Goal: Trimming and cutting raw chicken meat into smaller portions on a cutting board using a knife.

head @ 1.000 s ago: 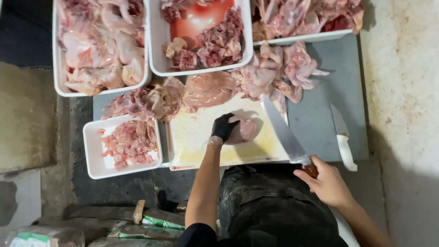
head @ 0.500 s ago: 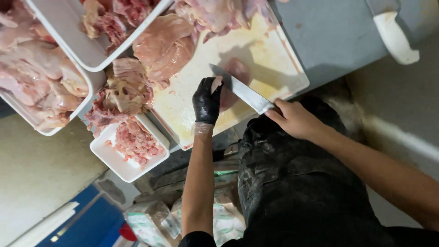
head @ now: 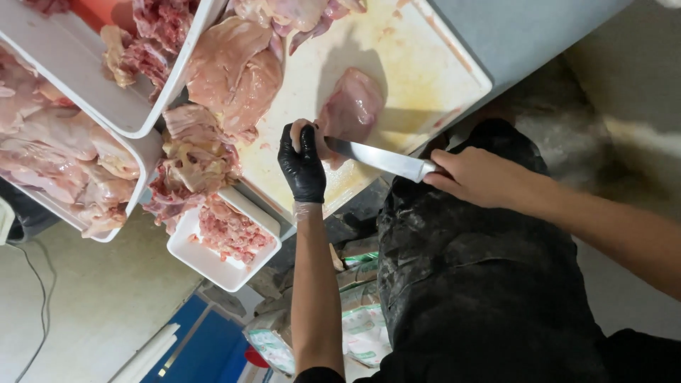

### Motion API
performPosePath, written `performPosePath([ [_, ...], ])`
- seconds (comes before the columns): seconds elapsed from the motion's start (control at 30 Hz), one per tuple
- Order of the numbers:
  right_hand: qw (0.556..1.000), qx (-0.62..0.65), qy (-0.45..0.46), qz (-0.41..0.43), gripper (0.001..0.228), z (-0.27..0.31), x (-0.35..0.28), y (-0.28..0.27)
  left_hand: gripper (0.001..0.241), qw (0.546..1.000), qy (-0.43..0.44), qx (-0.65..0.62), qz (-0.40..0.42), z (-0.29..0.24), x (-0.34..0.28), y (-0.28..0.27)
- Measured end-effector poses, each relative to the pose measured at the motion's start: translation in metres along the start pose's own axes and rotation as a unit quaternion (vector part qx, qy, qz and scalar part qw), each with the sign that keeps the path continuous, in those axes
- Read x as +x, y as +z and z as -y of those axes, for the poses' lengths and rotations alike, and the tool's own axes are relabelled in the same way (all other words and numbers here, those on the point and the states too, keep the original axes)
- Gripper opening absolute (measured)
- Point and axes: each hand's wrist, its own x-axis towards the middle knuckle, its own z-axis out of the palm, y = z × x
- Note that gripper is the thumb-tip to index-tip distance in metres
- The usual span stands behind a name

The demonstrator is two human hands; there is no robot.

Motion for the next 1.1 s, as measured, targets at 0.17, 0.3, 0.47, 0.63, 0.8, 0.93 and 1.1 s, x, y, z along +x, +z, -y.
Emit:
performPosePath([
  [0.17,0.993,-0.073,-0.09,-0.025,0.036,0.061,0.046,0.012,0.011,0.988,-0.097,-0.12,-0.032,-0.013,-0.014,0.003],
  [0.3,0.985,-0.106,-0.132,-0.022,0.032,0.076,0.045,0.03,0.023,0.933,-0.173,-0.298,-0.105,-0.037,0.006,-0.024],
  [0.47,1.0,-0.007,0.014,-0.006,0.051,0.035,-0.022,0.02,0.041,0.878,-0.265,-0.396,-0.049,-0.07,0.012,-0.042],
  [0.63,0.97,-0.024,0.195,-0.146,0.034,-0.035,-0.065,0.0,0.029,0.89,-0.258,-0.374,0.033,-0.107,0.012,0.041],
  [0.8,0.942,0.006,0.223,-0.25,0.039,-0.044,-0.082,-0.027,0.032,0.945,-0.298,-0.066,0.121,-0.076,0.018,0.15],
  [0.93,0.952,-0.011,0.179,-0.248,0.04,-0.043,-0.071,-0.027,0.024,0.942,0.063,0.328,0.013,0.007,0.006,0.191],
  [1.1,0.956,0.055,0.144,-0.25,0.047,-0.034,-0.069,-0.014,0.041,0.939,-0.051,0.341,-0.004,0.006,0.003,0.176],
])
